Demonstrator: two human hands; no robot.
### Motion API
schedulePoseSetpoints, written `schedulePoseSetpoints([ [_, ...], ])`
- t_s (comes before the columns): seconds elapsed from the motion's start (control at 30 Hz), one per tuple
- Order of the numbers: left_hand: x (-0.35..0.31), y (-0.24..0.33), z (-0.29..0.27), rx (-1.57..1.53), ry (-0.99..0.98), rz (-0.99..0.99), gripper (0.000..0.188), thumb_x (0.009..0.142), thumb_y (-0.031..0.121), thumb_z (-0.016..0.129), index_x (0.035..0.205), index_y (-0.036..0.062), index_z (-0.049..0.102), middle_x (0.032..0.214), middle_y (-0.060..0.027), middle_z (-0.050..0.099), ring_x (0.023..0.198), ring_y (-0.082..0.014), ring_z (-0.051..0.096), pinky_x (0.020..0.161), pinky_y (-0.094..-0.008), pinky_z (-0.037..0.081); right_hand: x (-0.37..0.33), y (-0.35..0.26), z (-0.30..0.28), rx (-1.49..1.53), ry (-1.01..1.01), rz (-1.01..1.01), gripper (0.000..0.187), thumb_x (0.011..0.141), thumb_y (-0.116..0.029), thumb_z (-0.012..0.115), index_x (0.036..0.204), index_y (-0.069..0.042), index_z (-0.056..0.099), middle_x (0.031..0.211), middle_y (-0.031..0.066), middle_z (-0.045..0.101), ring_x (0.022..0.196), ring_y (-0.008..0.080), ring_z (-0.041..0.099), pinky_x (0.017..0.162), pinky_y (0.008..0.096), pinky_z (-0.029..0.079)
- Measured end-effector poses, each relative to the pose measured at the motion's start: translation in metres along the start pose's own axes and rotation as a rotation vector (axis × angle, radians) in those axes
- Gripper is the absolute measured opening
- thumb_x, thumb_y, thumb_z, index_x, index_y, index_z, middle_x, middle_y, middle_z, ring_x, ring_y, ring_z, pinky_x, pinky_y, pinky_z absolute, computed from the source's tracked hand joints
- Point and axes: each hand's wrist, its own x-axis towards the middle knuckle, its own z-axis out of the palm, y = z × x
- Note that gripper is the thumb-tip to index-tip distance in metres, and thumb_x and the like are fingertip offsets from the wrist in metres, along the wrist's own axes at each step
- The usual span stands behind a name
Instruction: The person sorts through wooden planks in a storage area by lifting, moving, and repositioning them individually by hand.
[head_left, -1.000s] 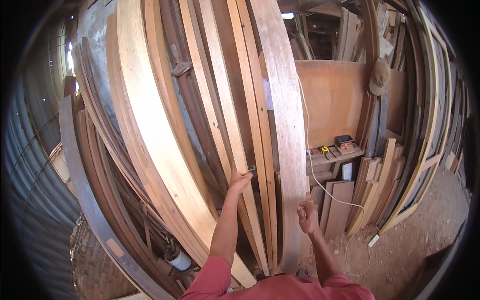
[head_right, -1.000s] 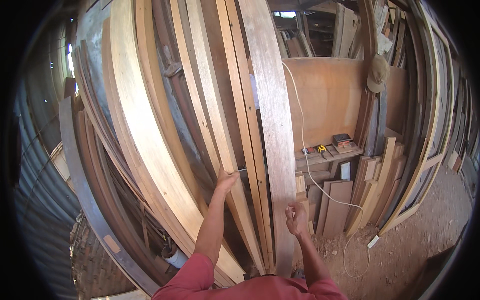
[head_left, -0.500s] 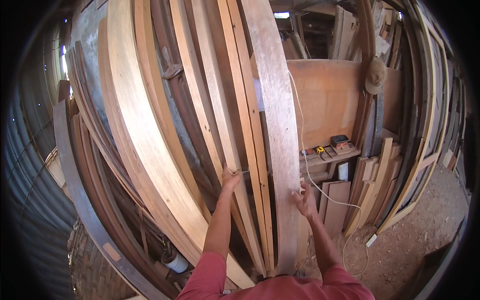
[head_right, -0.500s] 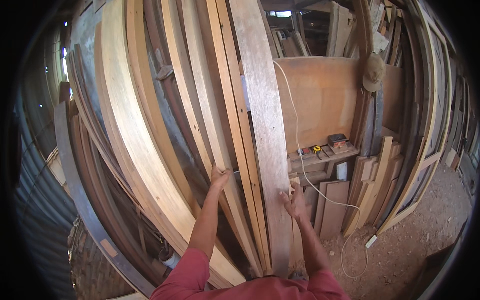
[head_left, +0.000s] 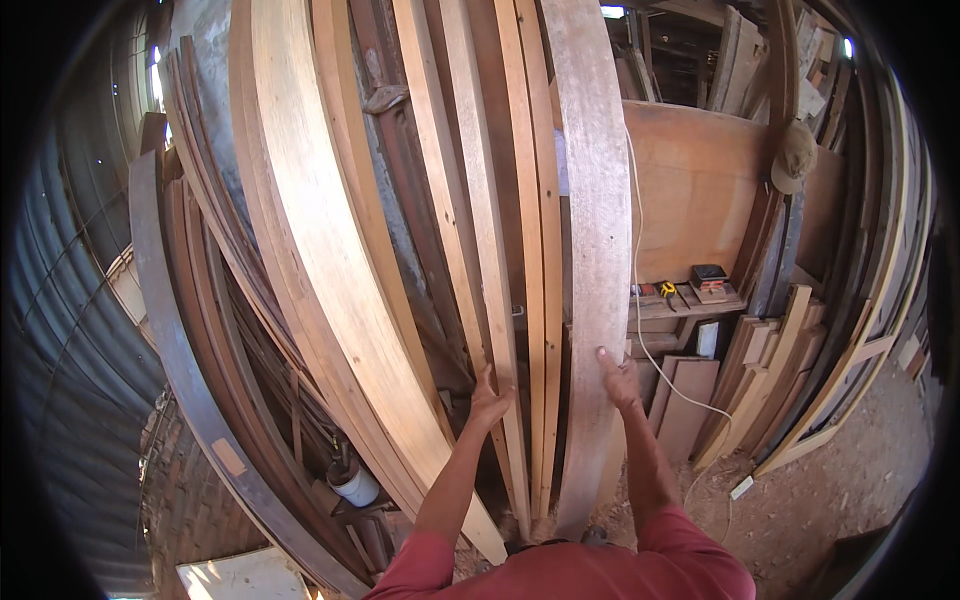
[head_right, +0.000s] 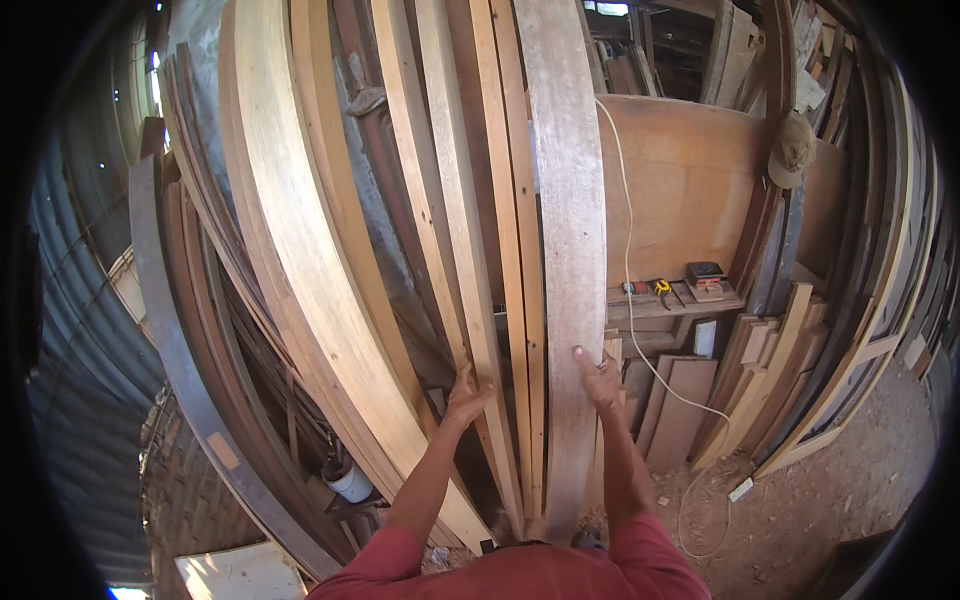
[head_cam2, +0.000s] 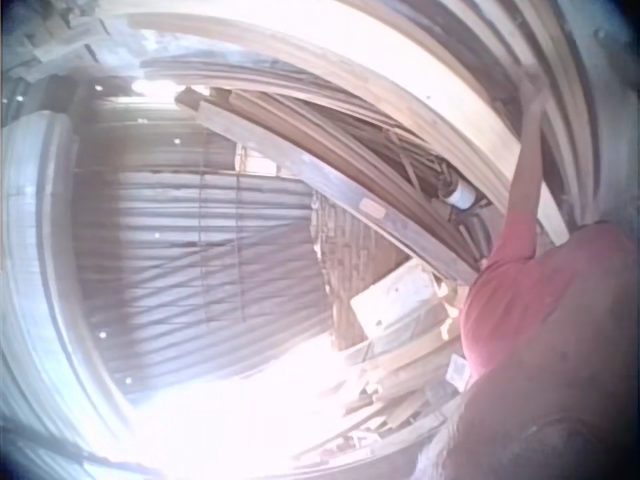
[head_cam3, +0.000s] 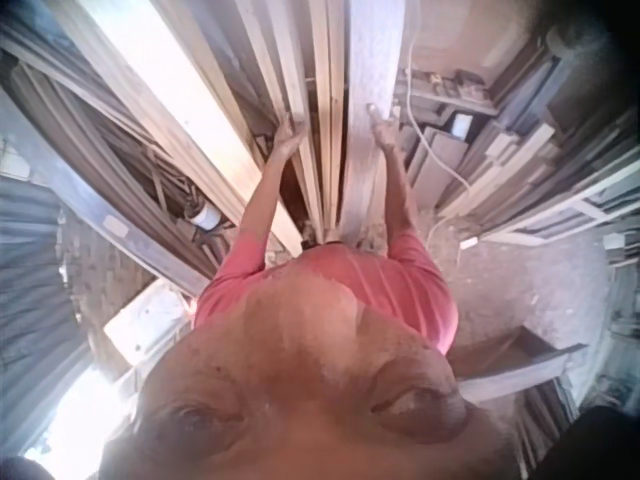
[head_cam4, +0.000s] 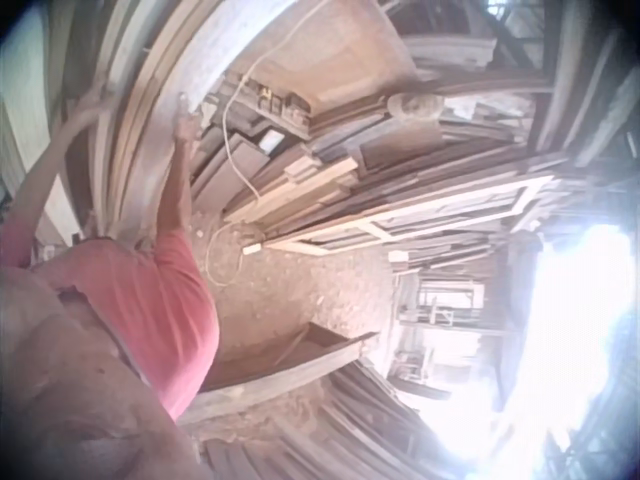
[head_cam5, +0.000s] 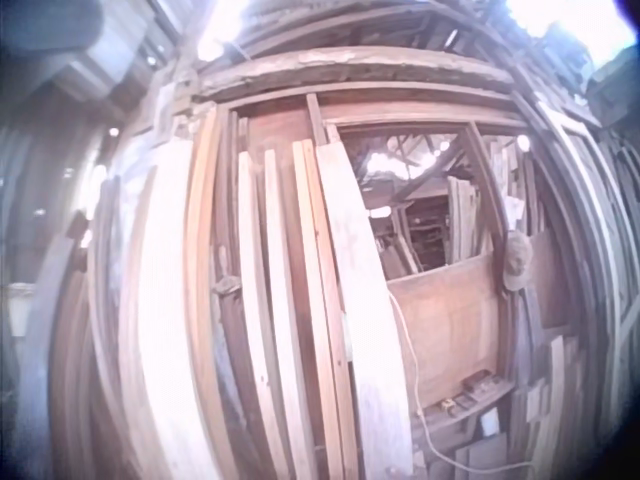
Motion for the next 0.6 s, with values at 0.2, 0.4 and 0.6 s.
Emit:
schedulePoseSetpoints([
  [0.2, -0.069, 0.076, -0.012, 0.222, 0.192, 0.235, 0.083, 0.089, 0.029, 0.073, 0.157, 0.0076, 0.031, 0.157, -0.0253, 0.034, 0.147, -0.0426, 0.029, 0.121, -0.0503, 0.027, -0.013, 0.008, 0.005, -0.088, -0.031, -0.060, 0.039, 0.099, -0.034, 0.068, 0.119, -0.001, 0.072, 0.100, -0.0002, 0.070, 0.089, 0.0093, 0.059, 0.079, 0.0279, 0.049],
  [0.4, -0.104, 0.161, -0.074, 0.534, 0.666, 0.548, 0.094, 0.080, 0.030, 0.081, 0.156, 0.0057, 0.030, 0.162, -0.0309, 0.016, 0.147, -0.0500, 0.019, 0.119, -0.0619, 0.017, -0.029, -0.016, 0.019, -0.069, -0.080, -0.040, 0.042, 0.099, -0.034, 0.068, 0.122, 0.001, 0.070, 0.106, 0.0021, 0.070, 0.094, 0.0107, 0.059, 0.084, 0.0295, 0.049],
  [0.6, -0.088, 0.161, -0.149, 0.593, 0.856, 0.115, 0.131, 0.072, 0.051, 0.087, 0.160, 0.0026, 0.004, 0.160, -0.0381, 0.009, 0.148, -0.0513, 0.015, 0.120, -0.0593, 0.012, -0.007, 0.017, 0.032, -0.095, -0.049, -0.082, 0.049, 0.099, -0.038, 0.067, 0.124, 0.004, 0.067, 0.108, 0.0038, 0.070, 0.097, 0.0122, 0.061, 0.086, 0.0302, 0.049],
])
